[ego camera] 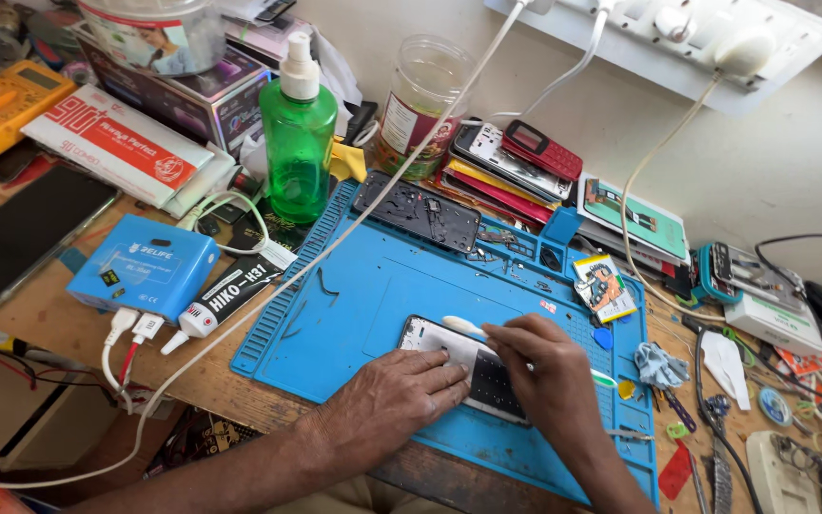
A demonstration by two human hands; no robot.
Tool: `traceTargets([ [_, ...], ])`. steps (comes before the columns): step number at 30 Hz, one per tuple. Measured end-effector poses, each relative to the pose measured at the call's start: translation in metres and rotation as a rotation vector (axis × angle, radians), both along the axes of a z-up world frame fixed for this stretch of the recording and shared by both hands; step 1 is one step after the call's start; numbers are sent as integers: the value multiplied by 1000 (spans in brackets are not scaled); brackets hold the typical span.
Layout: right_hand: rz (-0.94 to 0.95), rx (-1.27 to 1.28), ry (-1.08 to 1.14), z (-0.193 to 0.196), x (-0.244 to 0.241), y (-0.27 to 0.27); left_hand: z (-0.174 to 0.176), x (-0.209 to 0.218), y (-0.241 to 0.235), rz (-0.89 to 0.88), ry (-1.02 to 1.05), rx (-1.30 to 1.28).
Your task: The person cleans the back of a disassembled smartphone using a cloth and a toothbrush. They wipe the surface repeatedly, switch tools, and continue scrubbing and wiping the same area throughout the clip.
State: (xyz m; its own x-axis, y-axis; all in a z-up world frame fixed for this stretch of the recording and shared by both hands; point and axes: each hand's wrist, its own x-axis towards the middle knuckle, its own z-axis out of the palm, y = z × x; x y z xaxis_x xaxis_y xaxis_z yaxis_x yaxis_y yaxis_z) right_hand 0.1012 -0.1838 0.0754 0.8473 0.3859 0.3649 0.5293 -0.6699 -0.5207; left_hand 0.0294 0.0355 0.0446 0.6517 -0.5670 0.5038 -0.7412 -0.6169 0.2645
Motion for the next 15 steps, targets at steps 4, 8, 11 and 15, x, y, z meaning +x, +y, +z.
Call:
traceTargets([
  [4,-25,-156,-15,3,1,1,3,2,3,5,-42,5],
  [8,-42,-154,26,6,-4,-7,-1,-1,3,-15,16,10],
  [11,-63,-168,25,9,-3,-10,1,4,4,-6,-35,18],
  [15,12,-69,6,8,-5,-16,-2,0,3,-12,-4,10],
])
